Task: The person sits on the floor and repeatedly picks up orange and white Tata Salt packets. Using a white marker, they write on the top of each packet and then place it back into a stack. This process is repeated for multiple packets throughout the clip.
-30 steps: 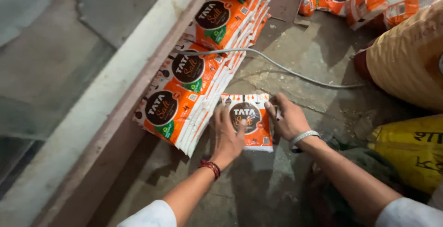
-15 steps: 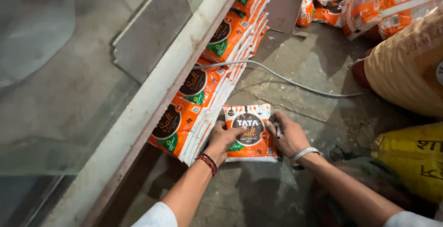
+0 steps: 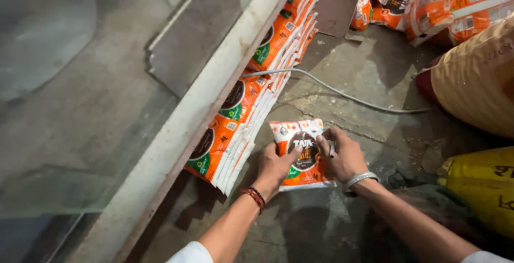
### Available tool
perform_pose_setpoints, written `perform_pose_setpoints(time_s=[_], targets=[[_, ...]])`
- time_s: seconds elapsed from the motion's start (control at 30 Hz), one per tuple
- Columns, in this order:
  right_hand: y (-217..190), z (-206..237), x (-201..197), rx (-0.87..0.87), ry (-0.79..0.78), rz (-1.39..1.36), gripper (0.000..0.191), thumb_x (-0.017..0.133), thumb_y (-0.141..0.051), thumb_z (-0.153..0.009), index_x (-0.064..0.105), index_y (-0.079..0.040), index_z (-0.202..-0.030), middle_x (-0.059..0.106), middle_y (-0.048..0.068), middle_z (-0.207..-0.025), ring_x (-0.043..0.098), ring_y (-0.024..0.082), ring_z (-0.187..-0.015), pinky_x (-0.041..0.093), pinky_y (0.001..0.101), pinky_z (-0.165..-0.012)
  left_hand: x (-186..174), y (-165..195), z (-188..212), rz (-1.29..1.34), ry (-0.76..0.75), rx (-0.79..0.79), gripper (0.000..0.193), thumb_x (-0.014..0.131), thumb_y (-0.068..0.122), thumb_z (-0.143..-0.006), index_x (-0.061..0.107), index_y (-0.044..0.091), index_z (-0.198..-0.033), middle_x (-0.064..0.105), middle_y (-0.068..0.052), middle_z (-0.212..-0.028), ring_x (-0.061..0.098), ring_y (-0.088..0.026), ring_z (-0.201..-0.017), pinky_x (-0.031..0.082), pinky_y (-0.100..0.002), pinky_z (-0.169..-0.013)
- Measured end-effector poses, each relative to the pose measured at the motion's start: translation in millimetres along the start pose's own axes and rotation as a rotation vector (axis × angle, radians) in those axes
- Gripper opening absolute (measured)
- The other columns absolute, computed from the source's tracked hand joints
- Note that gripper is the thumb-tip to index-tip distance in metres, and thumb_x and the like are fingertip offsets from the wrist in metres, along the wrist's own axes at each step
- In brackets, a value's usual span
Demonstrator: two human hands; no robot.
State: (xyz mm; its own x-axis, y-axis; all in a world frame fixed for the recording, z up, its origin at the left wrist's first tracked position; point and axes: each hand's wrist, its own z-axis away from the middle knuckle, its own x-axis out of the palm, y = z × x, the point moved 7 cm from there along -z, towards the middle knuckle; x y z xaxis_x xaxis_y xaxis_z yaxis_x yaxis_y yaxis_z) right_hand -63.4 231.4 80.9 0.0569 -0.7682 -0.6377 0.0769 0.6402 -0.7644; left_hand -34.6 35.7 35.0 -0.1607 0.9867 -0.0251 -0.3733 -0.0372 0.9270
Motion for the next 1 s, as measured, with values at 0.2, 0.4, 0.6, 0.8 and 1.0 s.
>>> perform_pose_setpoints(time_s=[0.2,0.4,0.6,0.8,1.0], targets=[[-9,8,-7,0.073,0.031,-0.021,0.040,0.058,-0.046,-0.099,0.068,-0.007,-0.097,0.073,0.020,-0.084,0.071,0.039,-0.083,0.053,0.0473,-0.076,-4,28,14,-0.188,0.115,0.110,0.044,0.080,0.020,-0.083,0.064,0.003,-0.120,0.075,-0.010,-0.110,0.072,-0.018,-0.098,0.056,-0.032,-0.085],[-63,-2,-38,-0.225,0.205,-0.180,0.029,0.058,-0.033,-0.102,0.066,-0.005,-0.098,0.069,0.017,-0.081,0.067,0.034,-0.074,0.052,0.0427,-0.071,-32,71,38,0.338,0.054,0.219,0.040,0.073,0.009,-0.090,0.062,0.005,-0.128,0.070,-0.008,-0.120,0.068,-0.018,-0.106,0.056,-0.033,-0.093],[-117,-21,-48,-0.519,0.171,-0.168,0.027,0.053,-0.030,-0.107,0.067,-0.007,-0.107,0.069,0.016,-0.089,0.068,0.032,-0.080,0.053,0.0416,-0.074,-100,108,45,0.508,0.201,0.269,0.045,0.073,0.011,-0.089,0.062,0.003,-0.132,0.070,-0.007,-0.123,0.068,-0.020,-0.108,0.057,-0.036,-0.092],[-150,-51,-34,-0.798,0.466,0.239,0.024,0.047,-0.028,-0.108,0.063,-0.011,-0.113,0.070,0.014,-0.100,0.068,0.042,-0.094,0.044,0.0625,-0.090,-149,125,57,0.627,0.342,0.347,0.047,0.071,0.016,-0.089,0.063,0.003,-0.133,0.070,-0.008,-0.121,0.068,-0.022,-0.106,0.057,-0.038,-0.090],[-134,-113,12,-0.431,0.035,0.266,0.042,0.054,-0.023,-0.097,0.050,-0.011,-0.137,0.070,0.025,-0.100,0.066,0.049,-0.093,0.050,0.0568,-0.078,-121,82,2,-0.201,0.109,0.495,0.044,0.068,0.019,-0.090,0.065,0.003,-0.131,0.071,-0.011,-0.117,0.068,-0.023,-0.102,0.056,-0.039,-0.088]])
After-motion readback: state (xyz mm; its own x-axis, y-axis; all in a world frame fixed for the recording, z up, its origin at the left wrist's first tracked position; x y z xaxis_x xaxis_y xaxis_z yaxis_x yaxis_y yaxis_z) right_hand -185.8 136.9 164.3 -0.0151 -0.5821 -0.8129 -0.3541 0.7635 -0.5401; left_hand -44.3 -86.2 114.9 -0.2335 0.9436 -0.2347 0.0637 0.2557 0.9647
